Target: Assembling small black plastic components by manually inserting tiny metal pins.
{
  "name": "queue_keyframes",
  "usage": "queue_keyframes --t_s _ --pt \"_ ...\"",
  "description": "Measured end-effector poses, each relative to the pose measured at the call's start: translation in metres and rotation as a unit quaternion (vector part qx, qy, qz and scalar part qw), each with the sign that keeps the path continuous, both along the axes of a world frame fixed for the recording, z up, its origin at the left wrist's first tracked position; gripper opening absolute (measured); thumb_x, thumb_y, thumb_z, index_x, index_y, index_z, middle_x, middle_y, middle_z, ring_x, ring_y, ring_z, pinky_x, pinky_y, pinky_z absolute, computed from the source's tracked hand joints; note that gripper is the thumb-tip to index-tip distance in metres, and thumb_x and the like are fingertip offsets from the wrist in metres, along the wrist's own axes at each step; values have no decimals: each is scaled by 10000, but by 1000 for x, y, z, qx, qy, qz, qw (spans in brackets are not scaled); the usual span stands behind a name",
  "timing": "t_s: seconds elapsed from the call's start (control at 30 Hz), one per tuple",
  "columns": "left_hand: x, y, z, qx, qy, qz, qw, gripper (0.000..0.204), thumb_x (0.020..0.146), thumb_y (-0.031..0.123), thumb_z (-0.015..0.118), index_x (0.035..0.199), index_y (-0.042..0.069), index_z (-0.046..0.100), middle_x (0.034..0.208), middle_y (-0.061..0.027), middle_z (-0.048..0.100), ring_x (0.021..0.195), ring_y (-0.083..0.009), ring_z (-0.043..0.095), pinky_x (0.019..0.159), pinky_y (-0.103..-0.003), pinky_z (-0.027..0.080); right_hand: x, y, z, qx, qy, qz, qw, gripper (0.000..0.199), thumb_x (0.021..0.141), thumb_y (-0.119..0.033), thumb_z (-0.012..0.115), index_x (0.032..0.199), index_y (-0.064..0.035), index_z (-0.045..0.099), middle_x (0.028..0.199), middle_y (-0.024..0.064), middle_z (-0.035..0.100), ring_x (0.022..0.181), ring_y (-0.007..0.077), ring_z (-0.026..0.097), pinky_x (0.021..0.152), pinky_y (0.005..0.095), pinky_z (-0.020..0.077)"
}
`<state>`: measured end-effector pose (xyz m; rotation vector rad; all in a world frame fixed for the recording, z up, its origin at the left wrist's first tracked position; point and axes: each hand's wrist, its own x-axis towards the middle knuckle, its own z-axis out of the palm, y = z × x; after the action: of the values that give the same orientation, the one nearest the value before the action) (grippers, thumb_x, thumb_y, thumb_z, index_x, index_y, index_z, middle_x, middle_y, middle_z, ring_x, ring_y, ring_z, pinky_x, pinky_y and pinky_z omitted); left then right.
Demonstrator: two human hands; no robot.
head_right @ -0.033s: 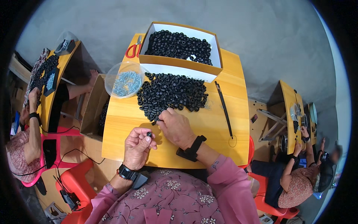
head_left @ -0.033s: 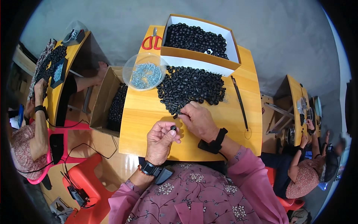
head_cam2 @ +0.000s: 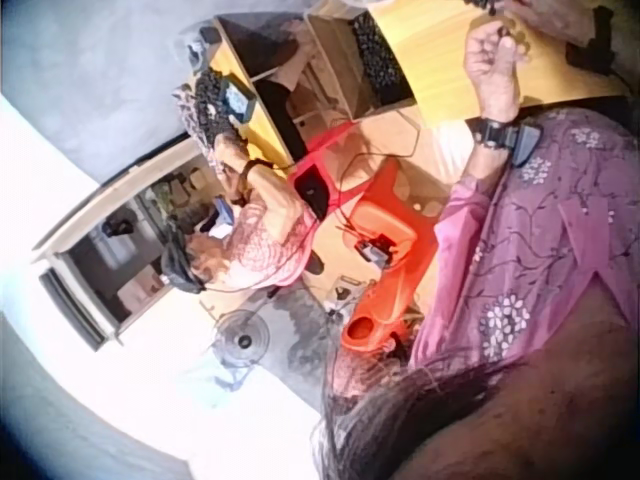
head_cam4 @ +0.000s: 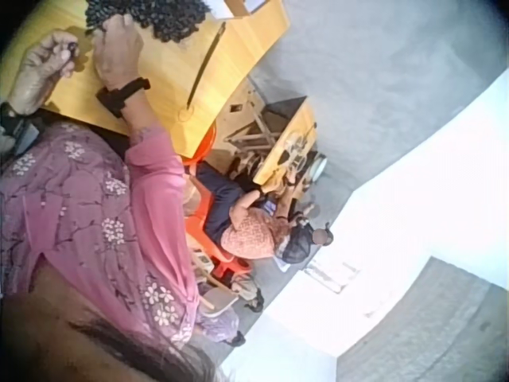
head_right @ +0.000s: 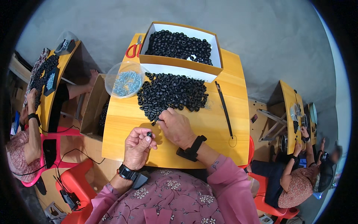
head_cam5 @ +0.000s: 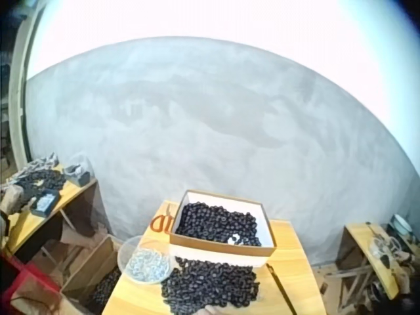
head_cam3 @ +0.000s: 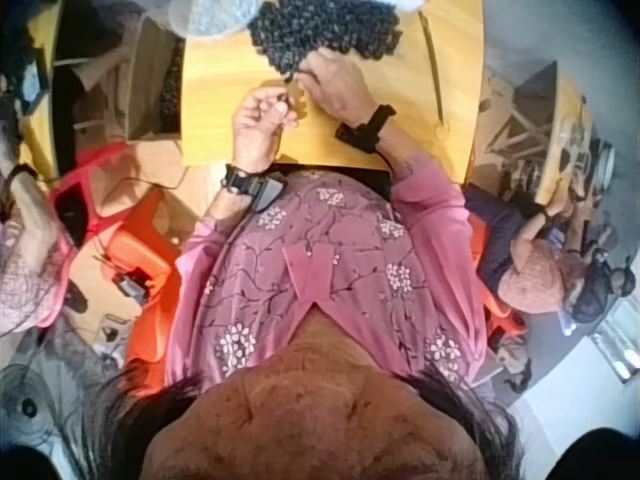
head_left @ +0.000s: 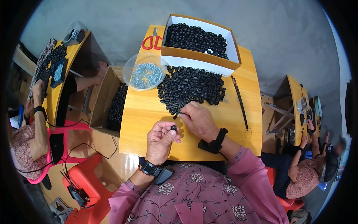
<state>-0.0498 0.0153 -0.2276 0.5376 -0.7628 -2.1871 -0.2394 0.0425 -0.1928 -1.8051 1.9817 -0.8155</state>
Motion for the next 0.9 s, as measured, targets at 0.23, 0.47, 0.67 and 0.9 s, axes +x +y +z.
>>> queue_keyframes --t_s 0.23,0.47,0.67,0.9 --pt "-9 -6 -1 0 14 12 1000 176 970 27 626 1143 42 593 1064 -123 674 859 -170 689 772 -308 593 -11 23 22 -56 -120 7 991 105 876 -48 631 952 -32 562 851 148 566 738 319 591 632 406 475" --pt "-3 3 6 -12 -60 108 992 214 942 50 677 1144 12 617 941 -83 711 813 -149 693 790 -300 576 -15 63 36 -44 -102 5 994 89 852 -53 661 908 -35 594 795 129 573 661 274 574 590 362 460" --pt "-13 10 -5 -23 -41 115 992 188 970 63 656 1142 0 616 1028 -77 684 903 -137 661 834 -295 555 -26 97 25 -36 -87 -33 995 94 825 22 682 885 -1 614 775 139 565 677 281 579 598 367 451" --pt "-26 7 -8 -57 -105 140 983 161 954 64 675 1100 11 631 957 19 658 830 -24 580 757 -194 497 -22 92 32 -73 -68 15 995 82 805 26 664 874 0 628 770 120 545 679 261 540 618 349 418"
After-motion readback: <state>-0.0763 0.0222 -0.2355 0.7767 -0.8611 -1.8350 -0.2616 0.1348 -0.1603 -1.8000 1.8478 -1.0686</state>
